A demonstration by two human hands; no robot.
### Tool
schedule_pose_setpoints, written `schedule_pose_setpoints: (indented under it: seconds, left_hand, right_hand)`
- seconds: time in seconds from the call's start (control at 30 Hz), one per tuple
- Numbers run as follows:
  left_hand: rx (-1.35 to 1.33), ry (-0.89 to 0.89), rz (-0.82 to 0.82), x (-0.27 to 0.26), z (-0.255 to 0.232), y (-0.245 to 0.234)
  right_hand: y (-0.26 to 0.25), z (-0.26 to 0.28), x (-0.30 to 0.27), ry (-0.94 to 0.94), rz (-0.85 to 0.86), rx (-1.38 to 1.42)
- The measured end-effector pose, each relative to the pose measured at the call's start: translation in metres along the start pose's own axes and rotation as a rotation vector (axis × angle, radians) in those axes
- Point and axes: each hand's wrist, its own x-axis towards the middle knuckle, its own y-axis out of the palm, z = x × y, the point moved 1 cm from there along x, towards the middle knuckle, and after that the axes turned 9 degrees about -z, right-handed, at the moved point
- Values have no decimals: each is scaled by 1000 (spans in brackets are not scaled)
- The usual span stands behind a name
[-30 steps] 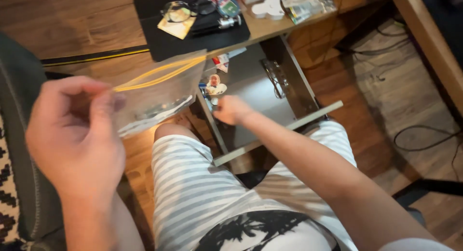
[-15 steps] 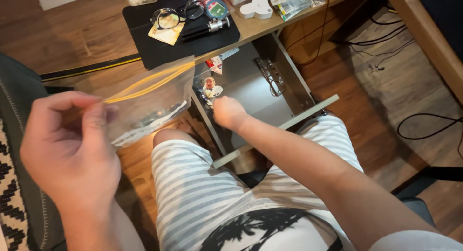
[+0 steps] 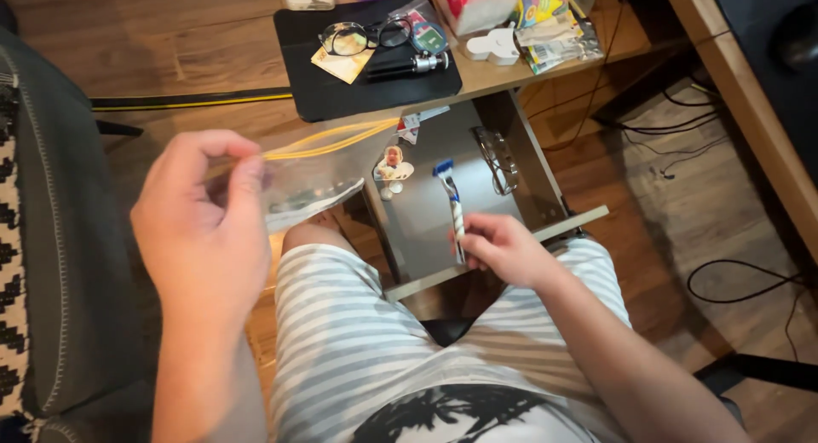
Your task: Organizing various small items, boxes, and bags inside a desk drawer.
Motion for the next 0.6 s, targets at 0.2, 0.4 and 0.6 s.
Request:
schedule_pose_setpoints:
  seconds: [0.2,0.4,0.6]
  left_hand:
    - [34,69,-7,-1,-3,-1]
    - [-9,-36,-58,7,-29,-2]
    - [-25,-46,-68,8,-31,-6]
  right_hand:
    - [-2,-9,-26,-23,67,115]
    - [2,-25,-31,96,211,953]
    - [1,-33,-31,112,270,1118]
